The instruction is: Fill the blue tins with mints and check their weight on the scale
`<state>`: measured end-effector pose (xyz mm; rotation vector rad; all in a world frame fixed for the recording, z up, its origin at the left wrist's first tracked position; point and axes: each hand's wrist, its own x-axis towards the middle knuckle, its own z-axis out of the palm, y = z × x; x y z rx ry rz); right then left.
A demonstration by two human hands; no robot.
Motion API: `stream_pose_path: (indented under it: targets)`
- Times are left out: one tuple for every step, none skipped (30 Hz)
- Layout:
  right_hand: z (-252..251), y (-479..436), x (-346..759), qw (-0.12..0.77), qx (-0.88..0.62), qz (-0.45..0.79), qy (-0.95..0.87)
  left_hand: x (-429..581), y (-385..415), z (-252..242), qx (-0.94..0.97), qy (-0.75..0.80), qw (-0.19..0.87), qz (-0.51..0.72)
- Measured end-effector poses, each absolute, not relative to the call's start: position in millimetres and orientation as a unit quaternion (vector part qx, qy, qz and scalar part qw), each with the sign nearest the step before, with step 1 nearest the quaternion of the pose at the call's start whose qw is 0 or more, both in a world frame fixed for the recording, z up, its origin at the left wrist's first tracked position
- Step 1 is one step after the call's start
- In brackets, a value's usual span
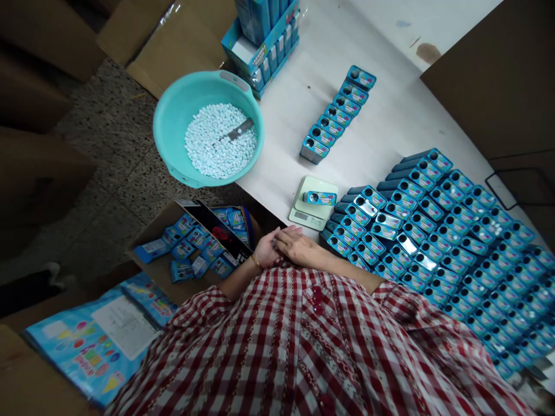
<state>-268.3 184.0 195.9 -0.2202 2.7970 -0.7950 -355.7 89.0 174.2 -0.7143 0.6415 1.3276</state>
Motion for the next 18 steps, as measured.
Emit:
stream_pose_path:
  targets:
    - [196, 185, -268, 0.116, -0.068, -0.277, 0.951, -356, 90, 175, -0.319, 0.286, 0.684, 0.590]
    - [196, 186, -268, 0.118, -0.058, -0.285, 0.949, -356, 91, 176, -0.321, 0.285, 0.686, 0.588]
    - [196, 187, -268, 0.116, -0.043, -0.299, 0.946, -357, 92, 178, -0.322, 0.285, 0.685, 0.588]
    - [197, 190, -268, 0.109, -0.020, -0.323, 0.940, -358, 94, 179, -0.323, 0.285, 0.683, 0.589]
    - [198, 193, -267, 0.096, 0.004, -0.350, 0.932, -359, 96, 180, -0.323, 0.284, 0.680, 0.593]
    - [200, 196, -267, 0.079, 0.027, -0.376, 0.923, -360, 98, 180, -0.321, 0.281, 0.676, 0.600]
    - [202, 200, -265, 0.060, 0.046, -0.398, 0.914, -361, 101, 181, -0.318, 0.278, 0.671, 0.610]
    - [204, 204, -264, 0.041, 0.058, -0.416, 0.906, -362, 103, 181, -0.315, 0.275, 0.665, 0.619]
    - [207, 210, -262, 0.023, 0.067, -0.431, 0.900, -363, 105, 180, -0.312, 0.272, 0.659, 0.627]
    - [209, 216, -261, 0.006, 0.073, -0.442, 0.894, -363, 108, 180, -0.310, 0.270, 0.656, 0.633]
    - [211, 222, -260, -0.010, 0.082, -0.447, 0.891, -364, 110, 180, -0.307, 0.270, 0.654, 0.637]
    - [213, 230, -259, -0.027, 0.099, -0.446, 0.889, -365, 111, 180, -0.301, 0.269, 0.655, 0.638]
    - [214, 238, -258, -0.046, 0.122, -0.440, 0.889, -366, 113, 180, -0.294, 0.269, 0.659, 0.638]
    - [213, 246, -258, -0.063, 0.148, -0.427, 0.890, -367, 114, 180, -0.286, 0.268, 0.662, 0.638]
    - [211, 254, -258, -0.076, 0.175, -0.411, 0.892, -368, 114, 180, -0.279, 0.270, 0.665, 0.638]
    - [208, 262, -258, -0.083, 0.198, -0.393, 0.894, -369, 115, 180, -0.274, 0.272, 0.666, 0.638]
    - [205, 269, -259, -0.086, 0.214, -0.377, 0.897, -369, 115, 180, -0.271, 0.276, 0.666, 0.638]
    - [201, 275, -259, -0.084, 0.226, -0.363, 0.900, -370, 114, 181, -0.270, 0.279, 0.664, 0.639]
